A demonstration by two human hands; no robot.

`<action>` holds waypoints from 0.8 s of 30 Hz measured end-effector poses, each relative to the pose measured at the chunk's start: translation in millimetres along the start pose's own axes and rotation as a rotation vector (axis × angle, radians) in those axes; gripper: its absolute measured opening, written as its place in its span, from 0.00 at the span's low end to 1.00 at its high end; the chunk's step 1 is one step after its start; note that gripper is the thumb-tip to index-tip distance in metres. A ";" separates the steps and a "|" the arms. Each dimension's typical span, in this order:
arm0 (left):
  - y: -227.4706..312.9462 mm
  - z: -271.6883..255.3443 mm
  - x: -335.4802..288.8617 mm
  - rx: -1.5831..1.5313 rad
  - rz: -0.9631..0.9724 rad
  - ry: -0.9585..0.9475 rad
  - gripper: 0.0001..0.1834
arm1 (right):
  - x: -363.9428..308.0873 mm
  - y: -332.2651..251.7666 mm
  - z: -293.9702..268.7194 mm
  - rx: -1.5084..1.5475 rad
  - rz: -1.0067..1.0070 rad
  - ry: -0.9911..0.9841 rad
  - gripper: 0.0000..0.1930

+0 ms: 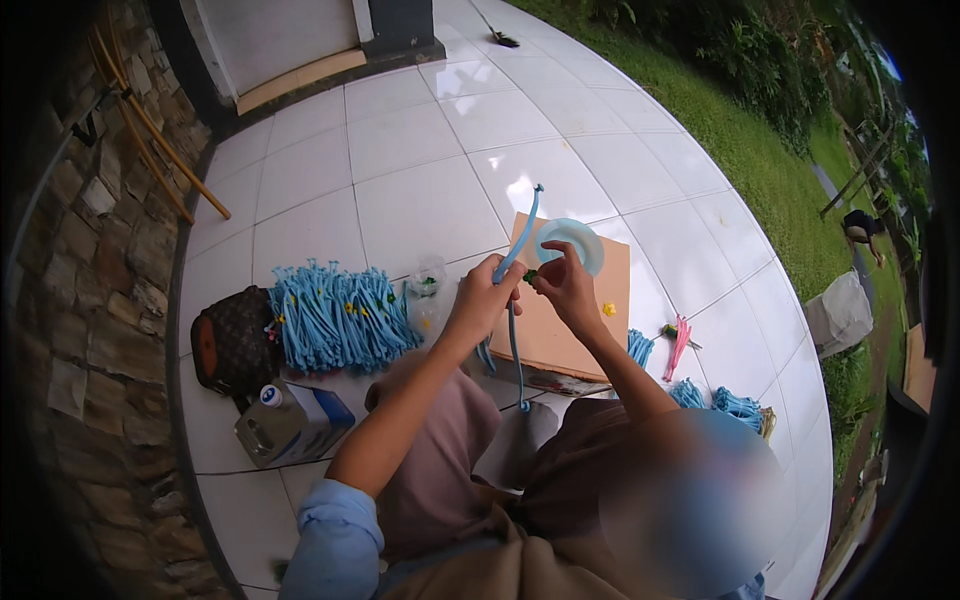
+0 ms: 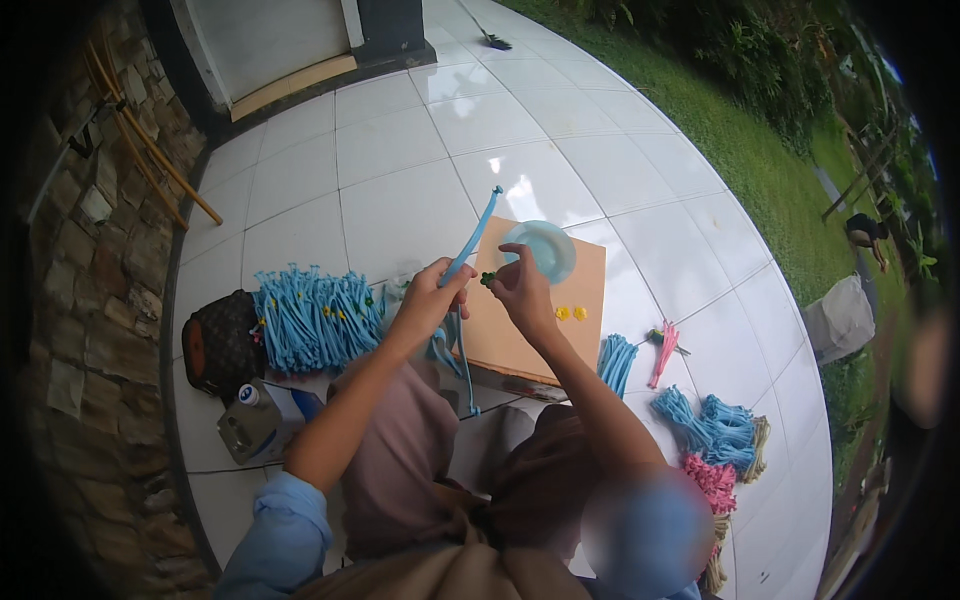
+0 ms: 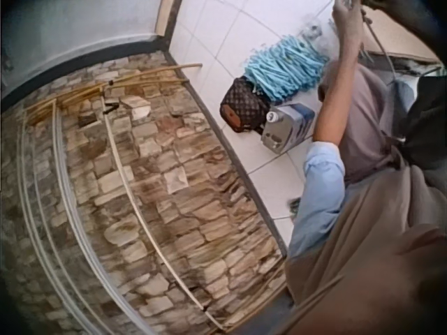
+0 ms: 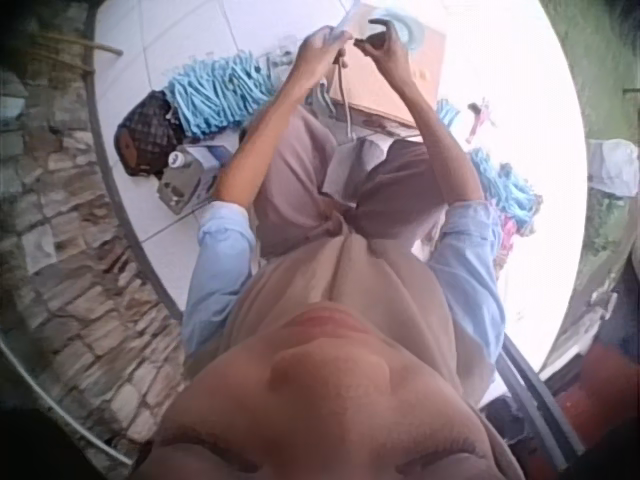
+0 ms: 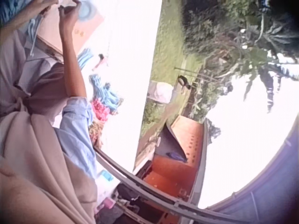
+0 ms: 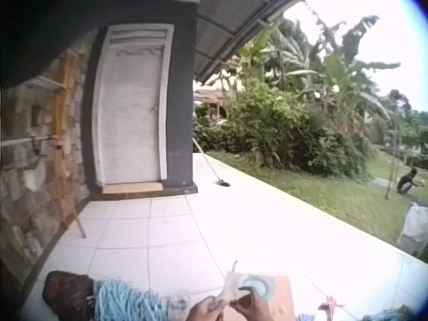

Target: The person attaches small decorative flower components to blue plastic shoe straps by inserting the strap ends through holes in the components, then places the finished straps into a bag.

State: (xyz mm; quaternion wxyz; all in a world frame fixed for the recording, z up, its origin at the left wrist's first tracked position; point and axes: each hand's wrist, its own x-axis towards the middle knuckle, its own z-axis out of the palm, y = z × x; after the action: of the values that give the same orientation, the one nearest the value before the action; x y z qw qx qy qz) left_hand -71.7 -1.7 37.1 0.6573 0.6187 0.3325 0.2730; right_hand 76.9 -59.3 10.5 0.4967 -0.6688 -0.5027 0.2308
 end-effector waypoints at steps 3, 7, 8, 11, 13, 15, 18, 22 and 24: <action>17.7 4.9 -11.0 0.118 0.113 0.092 0.13 | -11.4 -45.7 -12.1 0.288 0.009 -0.020 0.24; 15.2 4.5 -13.3 0.051 0.164 0.118 0.14 | -20.3 -66.0 -15.3 0.385 -0.018 -0.024 0.25; 16.0 3.9 -14.5 0.041 0.152 0.093 0.14 | -21.7 -67.7 -16.5 0.387 -0.018 -0.028 0.25; 18.1 2.1 -18.0 -0.045 0.103 0.046 0.14 | -24.9 -71.9 -19.2 0.358 -0.011 -0.059 0.24; 23.9 2.5 -20.4 -0.121 0.069 0.016 0.14 | -26.3 -77.4 -20.8 -0.172 -0.440 0.148 0.24; 31.7 0.2 -25.0 -0.274 -0.077 0.019 0.14 | -28.3 -88.3 -25.8 -0.238 -0.573 0.133 0.24; 26.5 0.0 -23.7 -0.336 -0.073 -0.013 0.14 | -26.0 -86.7 -28.5 -0.567 -0.834 0.000 0.20; 30.1 3.1 -24.8 -0.330 -0.103 -0.029 0.15 | -23.0 -84.0 -32.6 -0.605 -0.893 0.016 0.18; 32.6 7.4 -25.1 -0.369 -0.126 -0.072 0.15 | -22.1 -83.1 -34.5 -0.544 -0.941 0.123 0.16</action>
State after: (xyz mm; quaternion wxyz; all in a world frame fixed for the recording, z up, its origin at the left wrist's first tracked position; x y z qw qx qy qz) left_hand -80.0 -22.9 72.1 0.7869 0.4751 0.2910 0.2654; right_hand 59.3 -94.0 94.5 0.3841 -0.4881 -0.7593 -0.1942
